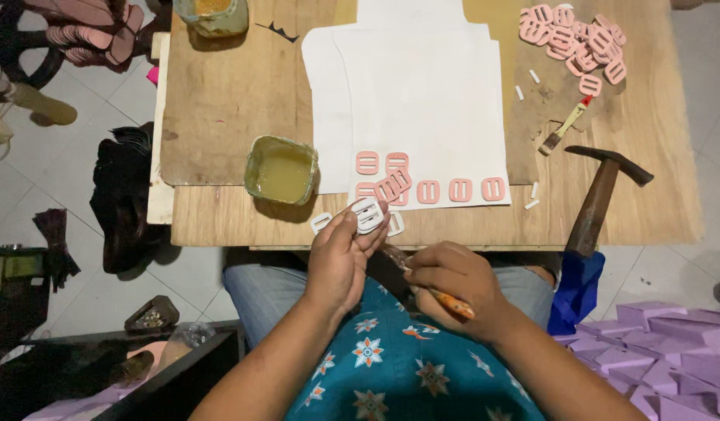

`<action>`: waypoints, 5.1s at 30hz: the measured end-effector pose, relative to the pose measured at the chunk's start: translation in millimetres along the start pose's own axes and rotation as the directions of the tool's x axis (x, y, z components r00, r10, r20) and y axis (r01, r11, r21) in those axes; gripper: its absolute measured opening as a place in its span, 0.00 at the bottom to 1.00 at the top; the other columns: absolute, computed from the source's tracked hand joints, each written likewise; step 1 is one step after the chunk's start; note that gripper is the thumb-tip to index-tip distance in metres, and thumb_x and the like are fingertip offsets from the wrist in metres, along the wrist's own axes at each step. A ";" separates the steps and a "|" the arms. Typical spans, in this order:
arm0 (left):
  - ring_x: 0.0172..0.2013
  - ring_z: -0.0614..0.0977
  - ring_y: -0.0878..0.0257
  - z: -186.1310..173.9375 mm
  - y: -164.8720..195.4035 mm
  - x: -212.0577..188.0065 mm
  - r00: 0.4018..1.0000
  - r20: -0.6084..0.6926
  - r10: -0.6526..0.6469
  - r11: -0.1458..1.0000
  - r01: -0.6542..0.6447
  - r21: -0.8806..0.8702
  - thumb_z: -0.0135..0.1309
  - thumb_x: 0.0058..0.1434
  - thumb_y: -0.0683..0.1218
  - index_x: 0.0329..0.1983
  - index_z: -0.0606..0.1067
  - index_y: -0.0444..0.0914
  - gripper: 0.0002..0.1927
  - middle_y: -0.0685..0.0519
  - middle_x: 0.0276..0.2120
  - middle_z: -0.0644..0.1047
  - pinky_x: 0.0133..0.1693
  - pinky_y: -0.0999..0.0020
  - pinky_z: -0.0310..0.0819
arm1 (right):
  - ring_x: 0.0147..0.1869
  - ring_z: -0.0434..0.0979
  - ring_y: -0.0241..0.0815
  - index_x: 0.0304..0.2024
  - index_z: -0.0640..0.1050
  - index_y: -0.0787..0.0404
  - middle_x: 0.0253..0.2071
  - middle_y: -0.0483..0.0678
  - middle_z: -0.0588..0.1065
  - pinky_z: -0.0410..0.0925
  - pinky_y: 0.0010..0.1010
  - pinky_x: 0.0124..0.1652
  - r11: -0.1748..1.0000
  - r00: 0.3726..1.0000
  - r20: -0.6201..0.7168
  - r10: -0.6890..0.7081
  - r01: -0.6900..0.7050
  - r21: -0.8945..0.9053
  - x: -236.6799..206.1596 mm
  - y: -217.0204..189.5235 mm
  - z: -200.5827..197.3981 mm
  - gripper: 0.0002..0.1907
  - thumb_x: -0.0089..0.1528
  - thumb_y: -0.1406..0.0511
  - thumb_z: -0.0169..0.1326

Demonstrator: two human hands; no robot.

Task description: The person sits at a workbench and assembles small pink and white plastic buckle components one at a time, applying glue with a brush from a container and pressing the parts together. The finished pieces are placed in rows on a sheet of paper on the bench.

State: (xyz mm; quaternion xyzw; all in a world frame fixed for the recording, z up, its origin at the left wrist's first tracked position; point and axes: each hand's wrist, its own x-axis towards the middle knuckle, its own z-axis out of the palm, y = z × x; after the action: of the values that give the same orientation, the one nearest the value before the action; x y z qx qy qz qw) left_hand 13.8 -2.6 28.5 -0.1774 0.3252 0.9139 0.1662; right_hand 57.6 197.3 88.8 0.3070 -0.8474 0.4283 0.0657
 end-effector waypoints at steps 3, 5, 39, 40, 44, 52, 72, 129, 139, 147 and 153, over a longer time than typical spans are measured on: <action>0.49 0.81 0.58 -0.5 -2.1 -0.3 0.996 0.059 0.069 0.992 -0.075 0.103 0.40 0.73 0.46 0.63 0.69 0.29 0.21 0.44 0.51 0.79 0.53 0.62 0.74 | 0.47 0.81 0.41 0.43 0.79 0.64 0.45 0.51 0.79 0.73 0.28 0.47 0.963 0.975 -0.118 0.187 -0.159 0.216 -8.9 0.8 3.7 0.10 0.59 0.73 0.62; 0.48 0.80 0.60 1.0 -6.4 -2.0 0.992 0.090 0.083 0.986 -0.095 0.141 0.40 0.74 0.44 0.65 0.69 0.28 0.22 0.45 0.50 0.79 0.53 0.64 0.73 | 0.50 0.80 0.41 0.44 0.79 0.66 0.48 0.53 0.79 0.73 0.28 0.48 0.883 0.915 -0.147 0.375 -0.304 0.359 -8.9 6.5 11.3 0.11 0.59 0.73 0.61; 0.47 0.84 0.58 -17.1 -20.5 3.8 0.995 -0.028 -0.094 0.962 0.098 0.254 0.41 0.66 0.42 0.63 0.68 0.30 0.23 0.44 0.47 0.82 0.51 0.59 0.80 | 0.44 0.81 0.56 0.43 0.81 0.61 0.39 0.55 0.79 0.72 0.40 0.44 0.655 0.678 -0.126 0.725 -0.734 -0.179 -4.4 86.0 11.0 0.12 0.61 0.60 0.58; 0.47 0.83 0.58 -17.7 -19.8 3.5 0.996 -0.012 -0.089 0.965 0.090 0.247 0.40 0.66 0.40 0.64 0.68 0.30 0.23 0.44 0.48 0.81 0.53 0.58 0.80 | 0.45 0.80 0.56 0.44 0.81 0.62 0.41 0.56 0.78 0.71 0.40 0.45 0.691 0.715 -0.148 0.683 -0.698 -0.187 -4.4 85.7 11.2 0.12 0.61 0.62 0.58; 0.49 0.82 0.59 -18.2 -16.2 2.8 0.995 -0.007 -0.097 0.961 0.095 0.259 0.39 0.66 0.40 0.65 0.68 0.31 0.23 0.45 0.49 0.80 0.56 0.57 0.78 | 0.50 0.75 0.58 0.46 0.80 0.64 0.47 0.59 0.72 0.69 0.41 0.48 0.759 0.800 -0.250 0.544 -0.597 -0.259 -5.0 85.5 8.0 0.13 0.59 0.66 0.57; 0.48 0.82 0.59 -15.3 -14.6 5.0 0.996 -0.035 -0.088 0.951 0.094 0.293 0.41 0.68 0.41 0.62 0.69 0.32 0.20 0.47 0.48 0.80 0.54 0.58 0.78 | 0.50 0.75 0.55 0.46 0.80 0.65 0.45 0.57 0.72 0.69 0.41 0.49 0.812 0.832 -0.313 0.458 -0.535 -0.234 13.7 73.1 -10.2 0.12 0.61 0.67 0.55; 0.50 0.82 0.65 -23.5 -23.5 5.3 0.990 0.056 0.126 0.892 -0.138 0.430 0.40 0.69 0.39 0.61 0.69 0.30 0.19 0.51 0.49 0.79 0.53 0.68 0.80 | 0.51 0.79 0.41 0.50 0.78 0.67 0.49 0.54 0.78 0.72 0.29 0.51 0.874 0.875 -0.195 0.444 -0.375 0.311 13.6 18.8 17.0 0.12 0.64 0.71 0.58; 0.36 0.83 0.67 -14.6 -35.9 2.4 0.998 0.033 -0.058 0.885 0.036 0.464 0.50 0.66 0.40 0.51 0.77 0.29 0.13 0.49 0.39 0.83 0.39 0.72 0.77 | 0.46 0.78 0.35 0.51 0.78 0.64 0.41 0.44 0.79 0.71 0.28 0.47 0.673 0.708 -0.022 0.706 -0.660 0.334 -13.2 47.2 29.6 0.14 0.64 0.66 0.56; 0.36 0.81 0.68 -16.1 -43.9 -1.2 0.986 0.149 -0.069 0.869 -0.013 0.495 0.54 0.66 0.40 0.55 0.75 0.29 0.15 0.49 0.39 0.82 0.41 0.73 0.76 | 0.43 0.76 0.35 0.44 0.76 0.66 0.38 0.45 0.76 0.70 0.28 0.45 0.547 0.691 0.063 0.720 -0.621 0.561 -21.7 66.0 25.9 0.11 0.61 0.68 0.59; 0.47 0.83 0.64 -15.7 -31.5 -2.2 0.990 -0.031 -0.139 0.902 0.140 0.409 0.44 0.67 0.45 0.61 0.72 0.34 0.20 0.51 0.48 0.82 0.51 0.65 0.78 | 0.41 0.82 0.42 0.45 0.80 0.62 0.36 0.51 0.81 0.72 0.31 0.44 0.554 0.508 -0.285 0.813 -0.825 0.108 -19.5 112.4 -15.3 0.12 0.64 0.62 0.55; 0.48 0.84 0.60 -18.5 -29.1 -2.5 0.991 -0.018 -0.135 0.930 0.134 0.343 0.44 0.67 0.43 0.61 0.72 0.32 0.21 0.45 0.47 0.82 0.52 0.62 0.79 | 0.46 0.78 0.61 0.41 0.80 0.65 0.41 0.60 0.77 0.71 0.45 0.46 0.651 0.704 -0.417 0.574 -0.702 -0.288 -32.2 127.5 -15.9 0.11 0.61 0.64 0.61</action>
State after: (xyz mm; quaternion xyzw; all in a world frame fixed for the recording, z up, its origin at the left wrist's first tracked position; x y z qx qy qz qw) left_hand 32.2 6.1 0.6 -0.1650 0.4661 0.8302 0.2577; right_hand 7.5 281.1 -0.7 -0.1031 -0.9532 0.2669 0.0972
